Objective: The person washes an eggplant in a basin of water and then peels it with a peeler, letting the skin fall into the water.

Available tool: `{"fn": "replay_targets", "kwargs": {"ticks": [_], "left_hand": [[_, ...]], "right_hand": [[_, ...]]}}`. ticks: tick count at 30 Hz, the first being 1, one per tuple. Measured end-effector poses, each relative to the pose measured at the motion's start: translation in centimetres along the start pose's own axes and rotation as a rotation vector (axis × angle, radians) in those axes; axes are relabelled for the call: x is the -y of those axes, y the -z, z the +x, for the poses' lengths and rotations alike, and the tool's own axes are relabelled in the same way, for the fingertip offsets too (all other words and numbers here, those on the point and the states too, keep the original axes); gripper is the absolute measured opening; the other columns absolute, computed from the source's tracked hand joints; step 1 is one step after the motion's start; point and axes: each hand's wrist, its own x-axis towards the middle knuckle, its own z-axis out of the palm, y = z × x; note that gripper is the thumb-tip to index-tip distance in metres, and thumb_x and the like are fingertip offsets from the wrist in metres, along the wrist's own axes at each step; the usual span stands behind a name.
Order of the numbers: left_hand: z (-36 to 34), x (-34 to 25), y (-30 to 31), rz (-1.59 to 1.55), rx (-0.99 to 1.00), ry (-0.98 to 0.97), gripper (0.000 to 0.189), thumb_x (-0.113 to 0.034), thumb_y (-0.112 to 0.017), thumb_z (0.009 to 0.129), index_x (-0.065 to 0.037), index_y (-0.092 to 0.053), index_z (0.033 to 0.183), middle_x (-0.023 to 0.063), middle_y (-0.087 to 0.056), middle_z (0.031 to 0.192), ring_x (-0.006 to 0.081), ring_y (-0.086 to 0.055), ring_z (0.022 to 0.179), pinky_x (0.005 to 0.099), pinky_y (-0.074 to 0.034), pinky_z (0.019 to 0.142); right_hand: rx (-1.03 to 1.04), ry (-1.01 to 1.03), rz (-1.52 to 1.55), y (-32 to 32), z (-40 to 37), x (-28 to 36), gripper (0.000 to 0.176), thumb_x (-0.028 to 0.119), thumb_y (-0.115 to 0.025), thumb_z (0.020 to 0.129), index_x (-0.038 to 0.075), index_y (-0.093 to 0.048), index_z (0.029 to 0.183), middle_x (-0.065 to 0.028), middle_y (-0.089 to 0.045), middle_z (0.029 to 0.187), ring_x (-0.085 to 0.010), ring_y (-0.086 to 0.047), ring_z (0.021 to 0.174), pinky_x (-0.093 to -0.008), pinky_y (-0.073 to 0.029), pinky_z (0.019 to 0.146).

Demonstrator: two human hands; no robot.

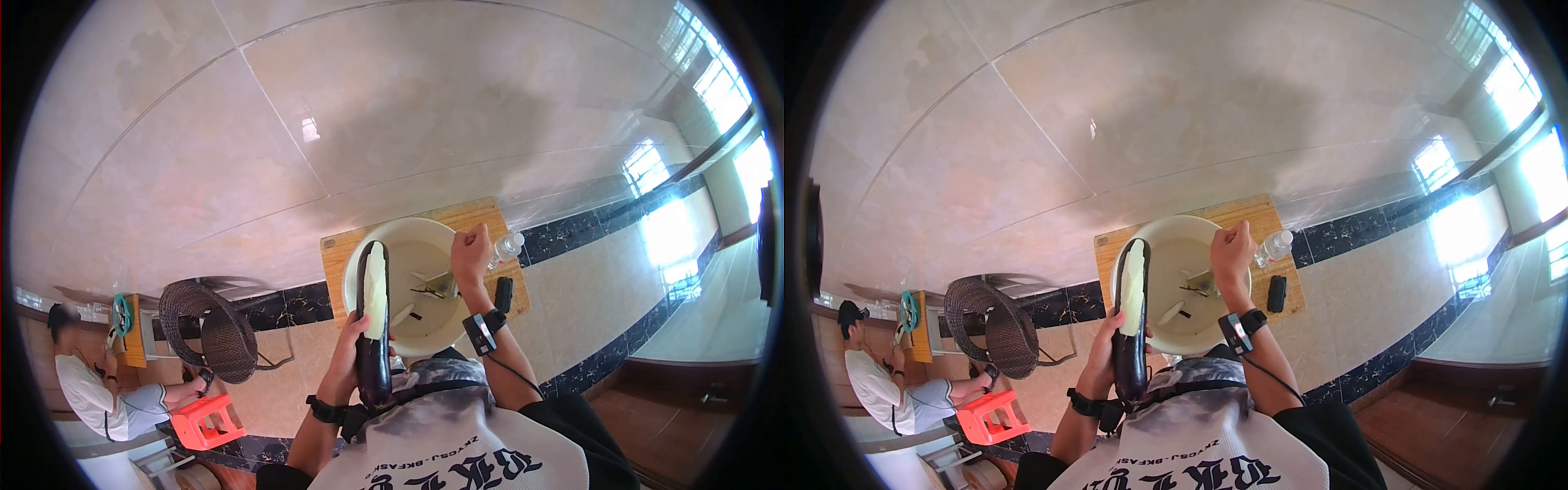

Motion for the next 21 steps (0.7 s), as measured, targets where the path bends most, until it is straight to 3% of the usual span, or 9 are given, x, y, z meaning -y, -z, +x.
{"fn": "replay_targets", "kwargs": {"ticks": [5,8,11,14,17,21], "left_hand": [[0.4,0.7,-0.3,0.047,-0.025,-0.02,0.054,-0.046,-0.054,0.104,0.0,-0.052,0.132,0.0188,-0.066,0.11,0.0269,-0.069,0.092,0.0405,-0.063,0.077],[0.2,0.4,-1.1,0.044,-0.007,0.008,0.058,-0.049,-0.052,0.105,0.001,-0.053,0.133,0.0187,-0.066,0.111,0.0262,-0.07,0.09,0.0401,-0.063,0.077],[0.5,0.6,-1.2,0.044,0.021,0.021,0.059,-0.049,-0.051,0.105,0.002,-0.053,0.134,0.0181,-0.068,0.111,0.0253,-0.07,0.089,0.039,-0.063,0.075],[0.9,0.9,-0.5,0.024,0.051,0.079,0.059,-0.05,-0.05,0.106,0.001,-0.054,0.135,0.0176,-0.069,0.11,0.0245,-0.07,0.088,0.0375,-0.063,0.072],[1.0,1.1,-0.9,0.004,0.032,0.092,0.059,-0.051,-0.049,0.106,0.0,-0.055,0.134,0.0177,-0.07,0.108,0.0245,-0.071,0.087,0.0369,-0.063,0.071],[1.0,1.3,-0.9,-0.038,0.023,0.1,0.058,-0.051,-0.049,0.106,0.0,-0.057,0.133,0.0179,-0.072,0.106,0.0245,-0.072,0.079,0.0352,-0.063,0.068]], "right_hand": [[0.011,-0.09,0.116,1.4,0.5,1.5,0.019,0.01,-0.068,0.081,0.001,-0.053,0.072,-0.0097,-0.055,0.058,-0.0196,-0.06,0.055,-0.0404,-0.048,0.054],[0.278,-0.574,0.368,2.3,-0.1,4.0,0.017,0.01,-0.068,0.08,-0.001,-0.056,0.073,-0.0102,-0.058,0.059,-0.0167,-0.061,0.057,-0.0383,-0.049,0.055],[0.342,-0.495,0.435,1.8,-1.8,5.3,0.018,0.009,-0.066,0.087,0.005,-0.053,0.075,-0.0017,-0.051,0.059,-0.0138,-0.048,0.036,-0.0306,-0.032,0.03],[0.379,-0.428,0.274,1.6,-3.3,7.0,0.02,0.012,-0.068,0.08,-0.003,-0.057,0.073,-0.013,-0.059,0.06,-0.0204,-0.062,0.058,-0.0396,-0.05,0.057],[0.378,-0.281,0.168,3.0,-4.2,10.5,0.021,0.012,-0.069,0.079,-0.003,-0.056,0.072,-0.0151,-0.059,0.06,-0.0247,-0.062,0.057,-0.0403,-0.05,0.059],[0.351,-0.257,0.163,3.2,-4.7,11.3,0.019,0.01,-0.069,0.078,-0.002,-0.055,0.071,-0.0169,-0.059,0.06,-0.0293,-0.06,0.056,-0.0414,-0.048,0.059]]}}
